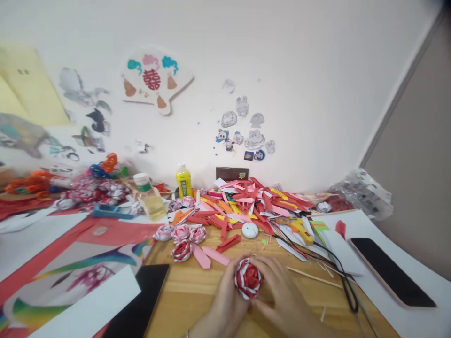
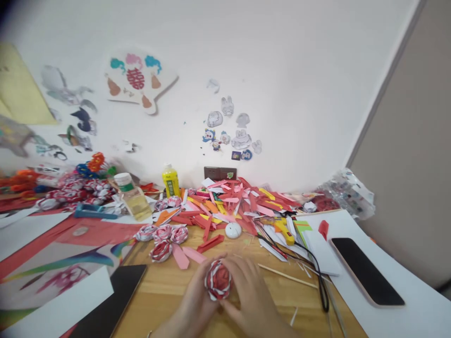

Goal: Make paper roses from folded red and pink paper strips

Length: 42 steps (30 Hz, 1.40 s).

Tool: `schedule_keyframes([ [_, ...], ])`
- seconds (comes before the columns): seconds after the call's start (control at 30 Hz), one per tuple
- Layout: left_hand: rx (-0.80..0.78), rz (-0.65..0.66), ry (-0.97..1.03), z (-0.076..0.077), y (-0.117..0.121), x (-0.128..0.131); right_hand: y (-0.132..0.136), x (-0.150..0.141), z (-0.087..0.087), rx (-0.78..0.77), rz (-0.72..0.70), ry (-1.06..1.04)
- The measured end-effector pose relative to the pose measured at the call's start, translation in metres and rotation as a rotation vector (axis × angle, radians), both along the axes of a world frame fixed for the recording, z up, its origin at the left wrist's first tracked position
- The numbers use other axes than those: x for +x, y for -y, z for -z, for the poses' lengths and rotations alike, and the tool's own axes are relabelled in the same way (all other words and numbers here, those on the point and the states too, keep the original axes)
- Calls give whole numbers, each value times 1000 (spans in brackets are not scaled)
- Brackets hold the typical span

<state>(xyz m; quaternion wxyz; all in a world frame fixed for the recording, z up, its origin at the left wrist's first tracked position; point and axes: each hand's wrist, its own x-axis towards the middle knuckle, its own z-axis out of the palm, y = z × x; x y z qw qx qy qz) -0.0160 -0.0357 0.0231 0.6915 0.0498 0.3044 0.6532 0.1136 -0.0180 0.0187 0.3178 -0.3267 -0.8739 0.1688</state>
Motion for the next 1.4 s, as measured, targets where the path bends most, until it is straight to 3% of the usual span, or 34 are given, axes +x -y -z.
schedule_keyframes([
  [0.17,156,95,131,5,-12,-14,-18,-3,-11,-55,-4,-39],
  [0.3,240,74,114,14,-19,-18,-29,-24,-27,-146,51,-203],
  [0.4,244,63,86,21,-16,-14,-28,-72,-48,-150,-2,-251],
  [0.5,244,99,50,26,-10,-12,-27,-141,-59,67,-151,-46],
  [0.63,191,204,31,33,-20,-21,-37,-219,-43,215,-172,177],
  [0.73,158,188,50,38,-36,-31,-46,-246,-28,370,-174,322],
  [0.87,150,148,75,43,-42,-34,-49,-239,-27,385,-186,347],
  [1.0,155,187,87,51,-33,-18,-45,-213,-31,207,-86,373],
  [1.1,154,212,96,56,-28,-8,-44,-202,-25,139,-62,402],
  [1.23,149,215,114,58,-28,-8,-47,-206,-16,68,-100,403],
  [1.4,145,214,116,55,-27,-12,-46,-206,-24,25,-117,354],
])
